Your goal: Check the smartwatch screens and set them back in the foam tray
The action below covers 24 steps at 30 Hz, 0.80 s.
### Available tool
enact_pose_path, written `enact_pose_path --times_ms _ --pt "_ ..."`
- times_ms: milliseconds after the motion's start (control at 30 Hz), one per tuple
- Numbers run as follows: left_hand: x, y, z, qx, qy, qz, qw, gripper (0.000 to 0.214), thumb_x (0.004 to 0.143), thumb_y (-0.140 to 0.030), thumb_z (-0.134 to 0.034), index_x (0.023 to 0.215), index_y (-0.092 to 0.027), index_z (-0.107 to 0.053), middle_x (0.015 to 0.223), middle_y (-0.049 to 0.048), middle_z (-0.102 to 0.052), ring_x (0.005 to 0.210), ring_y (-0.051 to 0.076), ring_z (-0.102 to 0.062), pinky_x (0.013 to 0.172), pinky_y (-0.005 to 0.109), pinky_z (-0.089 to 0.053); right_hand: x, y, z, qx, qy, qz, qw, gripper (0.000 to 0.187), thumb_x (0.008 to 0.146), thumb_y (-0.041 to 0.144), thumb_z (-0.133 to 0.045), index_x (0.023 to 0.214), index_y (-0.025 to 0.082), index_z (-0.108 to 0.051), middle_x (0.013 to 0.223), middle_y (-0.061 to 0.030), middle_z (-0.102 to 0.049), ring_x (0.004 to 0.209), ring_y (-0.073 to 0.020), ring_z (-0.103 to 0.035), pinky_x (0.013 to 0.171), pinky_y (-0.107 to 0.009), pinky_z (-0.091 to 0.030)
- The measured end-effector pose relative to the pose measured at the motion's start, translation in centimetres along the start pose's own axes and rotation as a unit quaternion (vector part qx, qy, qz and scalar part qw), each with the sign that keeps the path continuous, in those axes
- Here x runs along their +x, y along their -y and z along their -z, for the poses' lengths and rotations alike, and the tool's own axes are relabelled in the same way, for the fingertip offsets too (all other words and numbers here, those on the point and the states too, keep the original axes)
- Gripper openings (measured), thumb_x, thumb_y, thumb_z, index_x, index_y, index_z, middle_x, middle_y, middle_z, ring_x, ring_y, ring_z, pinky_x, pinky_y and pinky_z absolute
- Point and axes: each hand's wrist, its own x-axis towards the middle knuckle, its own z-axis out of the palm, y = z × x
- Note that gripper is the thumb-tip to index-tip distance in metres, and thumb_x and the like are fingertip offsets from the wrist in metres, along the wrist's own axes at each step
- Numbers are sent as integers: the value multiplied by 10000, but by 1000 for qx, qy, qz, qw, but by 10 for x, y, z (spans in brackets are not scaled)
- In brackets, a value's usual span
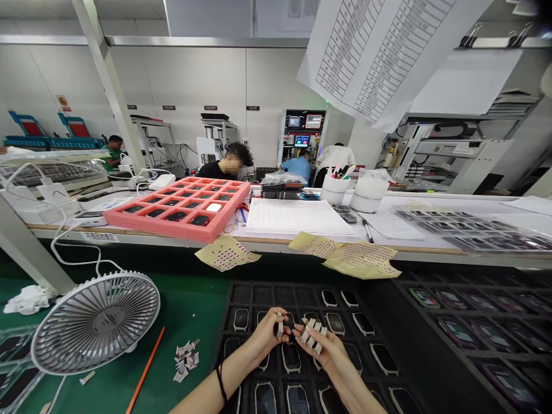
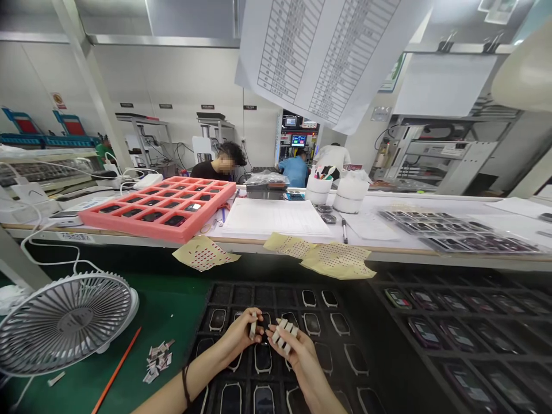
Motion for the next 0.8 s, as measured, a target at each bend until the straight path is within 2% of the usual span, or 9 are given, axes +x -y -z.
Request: enact_pose_path --times_ms 233,600,800 --pt "0 0 0 2 3 1 1000 316 529 -277 -639 800 -178 -509 780 -16 -516 596 104 -542 532 229 -385 4 -3 2 7 -12 -8 1000 504 477 272 -912 893 102 -682 849 -121 -764 870 -299 -722 868 -423 -559" --pt "-2 -1 1 12 6 -5 1000 249 604 -250 -608 823 -175 -517 792 -5 -536 614 109 -571 539 222 -408 -6 2 -4 -12 -5 19 1000 421 555 267 -874 901 108 -694 896 -145 -752 893 -308 -713 876 -440 -549" --pt "-2 -3 -2 38 1 -10 999 208 635 -236 -566 825 -171 -510 801 -4 -524 602 100 -572 529 218 -425 2 1 -2 -3 -13 10 1000 474 488 266 -900 879 99 -692 858 -158 -746 883 -331 -711 872 -459 -547"
